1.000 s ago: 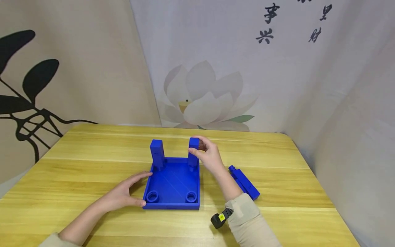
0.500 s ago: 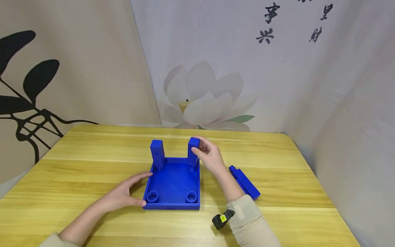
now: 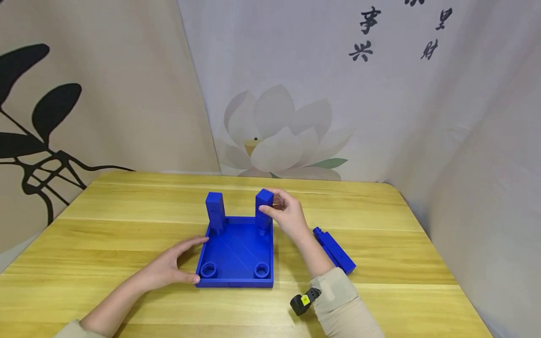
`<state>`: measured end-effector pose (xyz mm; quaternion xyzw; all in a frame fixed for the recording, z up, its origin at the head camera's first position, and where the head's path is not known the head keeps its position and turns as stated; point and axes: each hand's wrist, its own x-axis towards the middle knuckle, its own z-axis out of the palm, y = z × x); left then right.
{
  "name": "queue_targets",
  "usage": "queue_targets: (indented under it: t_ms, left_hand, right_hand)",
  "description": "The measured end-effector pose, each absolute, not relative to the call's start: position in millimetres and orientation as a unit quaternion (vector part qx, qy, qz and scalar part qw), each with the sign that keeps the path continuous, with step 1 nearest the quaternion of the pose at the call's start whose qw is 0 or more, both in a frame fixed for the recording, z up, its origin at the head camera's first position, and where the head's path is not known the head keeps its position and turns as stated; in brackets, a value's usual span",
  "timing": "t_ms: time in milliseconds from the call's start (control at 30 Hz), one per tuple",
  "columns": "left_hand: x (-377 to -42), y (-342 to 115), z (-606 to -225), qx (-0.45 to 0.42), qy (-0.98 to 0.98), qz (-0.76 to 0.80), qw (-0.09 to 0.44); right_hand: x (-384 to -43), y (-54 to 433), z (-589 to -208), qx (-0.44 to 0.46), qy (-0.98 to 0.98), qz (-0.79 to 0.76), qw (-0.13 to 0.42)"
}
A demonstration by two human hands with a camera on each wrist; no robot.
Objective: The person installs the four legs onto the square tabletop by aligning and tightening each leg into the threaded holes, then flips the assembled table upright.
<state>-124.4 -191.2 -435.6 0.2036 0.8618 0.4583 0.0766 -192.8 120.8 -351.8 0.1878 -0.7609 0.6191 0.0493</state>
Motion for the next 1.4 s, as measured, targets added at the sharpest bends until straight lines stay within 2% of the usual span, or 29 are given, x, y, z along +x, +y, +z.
queue_targets:
  t_ms: [367,533,833,1167,1400]
  left_hand:
    - [-124.0,-191.7,-436.8,0.210,0.860,0.459,0.075]
    - [-124.0,-191.5,-436.6,0.207,0.861,0.458,0.075]
    - [-124.3,-191.4,-435.9,0.202,0.862,0.457,0.079]
    - [-124.0,-191.2,-434.1,0.202,0.862,0.459,0.078]
    - [-123.4,-191.2,-434.3,0.196,0.863,0.458,0.081]
  right_hand:
    - [-197.8,127.0,-356.9,0.227,-0.763,0.605,0.028]
    - [-211.7,133.7,-371.1,0.262,-0.751,0.606,0.029]
    - [-214.0,136.2,-370.9,0.303,-0.731,0.610,0.030]
    - [-216.3,133.6,-369.7,0.266,-0.755,0.598,0.036]
    - [-218.6,129.4,-368.7,0.220,-0.753,0.619,0.019]
